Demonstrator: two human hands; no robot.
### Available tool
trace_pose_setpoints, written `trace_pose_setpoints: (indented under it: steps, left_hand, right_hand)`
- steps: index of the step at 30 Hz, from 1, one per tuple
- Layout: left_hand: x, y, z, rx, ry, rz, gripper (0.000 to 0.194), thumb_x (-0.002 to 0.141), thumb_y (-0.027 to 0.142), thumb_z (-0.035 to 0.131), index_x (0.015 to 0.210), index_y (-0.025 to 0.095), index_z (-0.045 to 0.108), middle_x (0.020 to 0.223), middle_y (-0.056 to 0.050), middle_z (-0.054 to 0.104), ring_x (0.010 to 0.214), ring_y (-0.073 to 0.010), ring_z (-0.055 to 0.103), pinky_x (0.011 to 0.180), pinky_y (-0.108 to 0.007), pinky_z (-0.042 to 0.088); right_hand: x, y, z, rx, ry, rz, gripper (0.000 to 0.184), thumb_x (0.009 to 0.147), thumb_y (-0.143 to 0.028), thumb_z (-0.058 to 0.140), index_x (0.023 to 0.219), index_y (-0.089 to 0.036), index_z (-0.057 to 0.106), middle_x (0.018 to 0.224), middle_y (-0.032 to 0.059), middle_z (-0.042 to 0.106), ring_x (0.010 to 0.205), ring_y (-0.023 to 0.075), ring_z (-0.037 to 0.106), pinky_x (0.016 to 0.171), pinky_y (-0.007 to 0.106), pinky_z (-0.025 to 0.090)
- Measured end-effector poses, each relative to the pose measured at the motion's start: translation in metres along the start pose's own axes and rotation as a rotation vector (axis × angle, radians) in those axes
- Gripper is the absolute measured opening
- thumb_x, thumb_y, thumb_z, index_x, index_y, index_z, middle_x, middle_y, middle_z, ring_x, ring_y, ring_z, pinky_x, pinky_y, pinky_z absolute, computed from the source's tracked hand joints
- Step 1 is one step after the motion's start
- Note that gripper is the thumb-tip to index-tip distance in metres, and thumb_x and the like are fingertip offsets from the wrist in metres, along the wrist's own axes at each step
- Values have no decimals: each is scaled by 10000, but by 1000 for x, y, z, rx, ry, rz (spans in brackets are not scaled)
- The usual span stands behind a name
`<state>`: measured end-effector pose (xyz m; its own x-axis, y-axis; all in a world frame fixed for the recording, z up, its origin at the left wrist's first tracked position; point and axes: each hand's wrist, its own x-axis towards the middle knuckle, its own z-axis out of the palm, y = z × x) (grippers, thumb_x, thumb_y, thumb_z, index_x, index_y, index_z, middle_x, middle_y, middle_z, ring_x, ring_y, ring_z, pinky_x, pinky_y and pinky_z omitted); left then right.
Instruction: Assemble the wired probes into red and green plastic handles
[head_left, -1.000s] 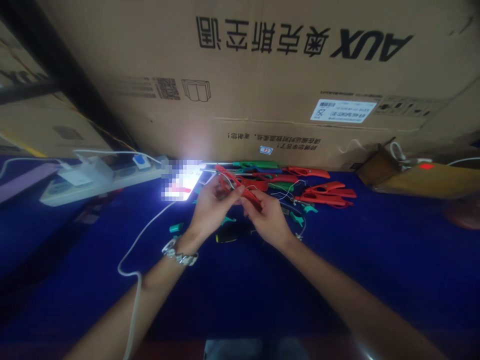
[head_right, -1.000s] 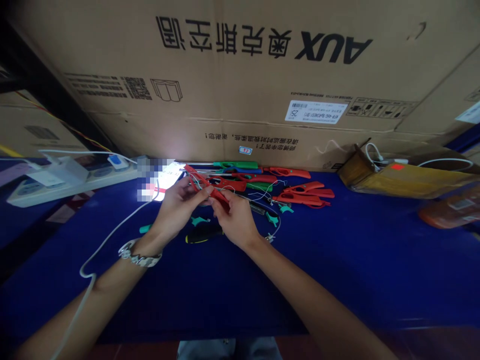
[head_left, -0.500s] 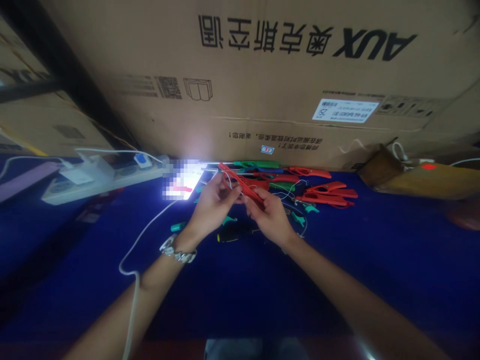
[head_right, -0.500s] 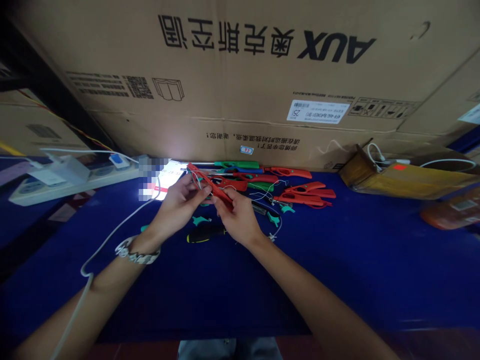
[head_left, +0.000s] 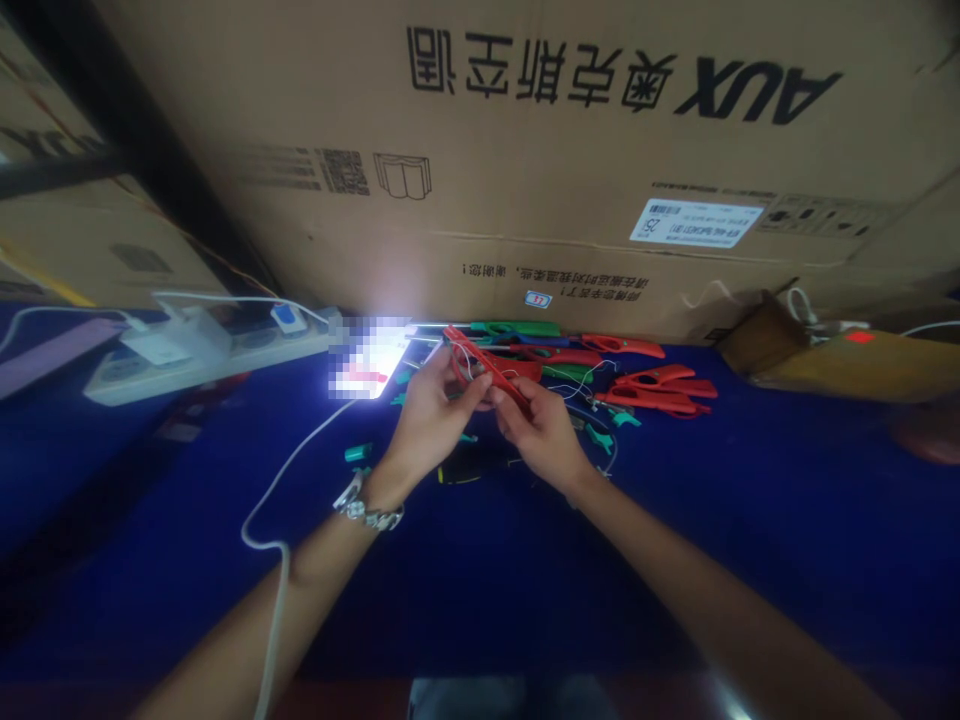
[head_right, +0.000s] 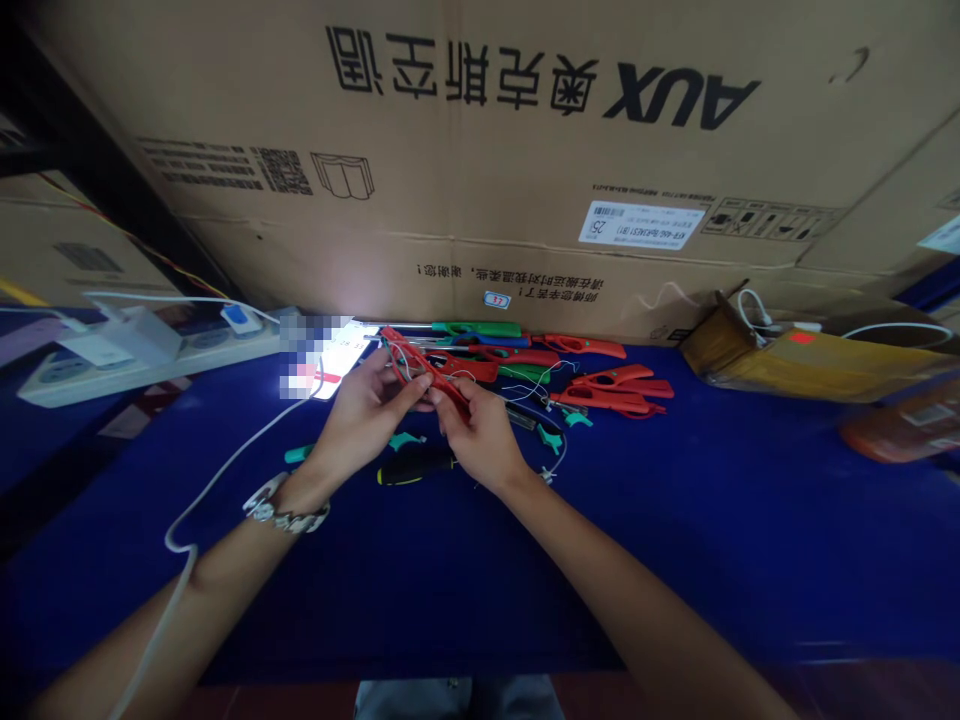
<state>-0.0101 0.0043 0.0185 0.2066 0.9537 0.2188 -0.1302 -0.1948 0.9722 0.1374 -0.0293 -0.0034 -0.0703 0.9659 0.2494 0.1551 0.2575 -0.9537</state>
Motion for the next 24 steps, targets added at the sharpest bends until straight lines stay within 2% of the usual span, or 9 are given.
trace_pose_setpoints:
  steps: [7,10,15,19,21,24]
  left_hand:
    - [1,4,-6,-64,-156,-40,388,770,286,776,1114,187,624,1024,-82,736,888,-215,728,674,-302,646]
    - [0,2,-5,-63,-152,-68,384,776,300,772,1118,185,639,1013,-75,728,895,-214,715,642,-302,646]
    - [-1,0,-4,-58,-73,-117,294,770,315,776,1017,187,680,920,-57,718,819,-194,696,594,-281,620]
    - [2,7,-11,-151,-141,-107,252,772,282,755,1005,198,708,1027,-73,729,901,-204,690,672,-282,593]
    - [4,10,-14,-233,-101,-98,196,808,320,713,954,189,722,1027,-81,729,901,-203,685,676,-278,574]
    - [7,12,-15,-282,94,-68,201,843,378,704,914,191,727,994,-68,727,831,-163,669,656,-258,553]
  right_hand:
    - [3,0,-4,122,-6,48,404,901,-584,611,802,-203,521,551,-67,471,428,73,374,412,219,297]
    - [3,1,-6,162,-17,77,422,878,-602,631,810,-197,532,532,-77,461,404,63,353,390,212,278]
    - [3,-1,-7,188,-53,133,448,846,-618,658,779,-195,525,528,-81,465,382,52,350,360,203,263]
    - [4,-7,-11,247,-97,204,458,825,-622,675,771,-195,518,536,-84,481,353,42,356,342,195,262]
    - [5,-10,-14,269,-130,229,458,821,-624,677,795,-187,544,535,-89,479,340,38,350,336,192,259]
    - [6,-11,-19,265,-160,233,458,826,-623,671,816,-176,570,533,-91,480,337,33,344,336,190,265]
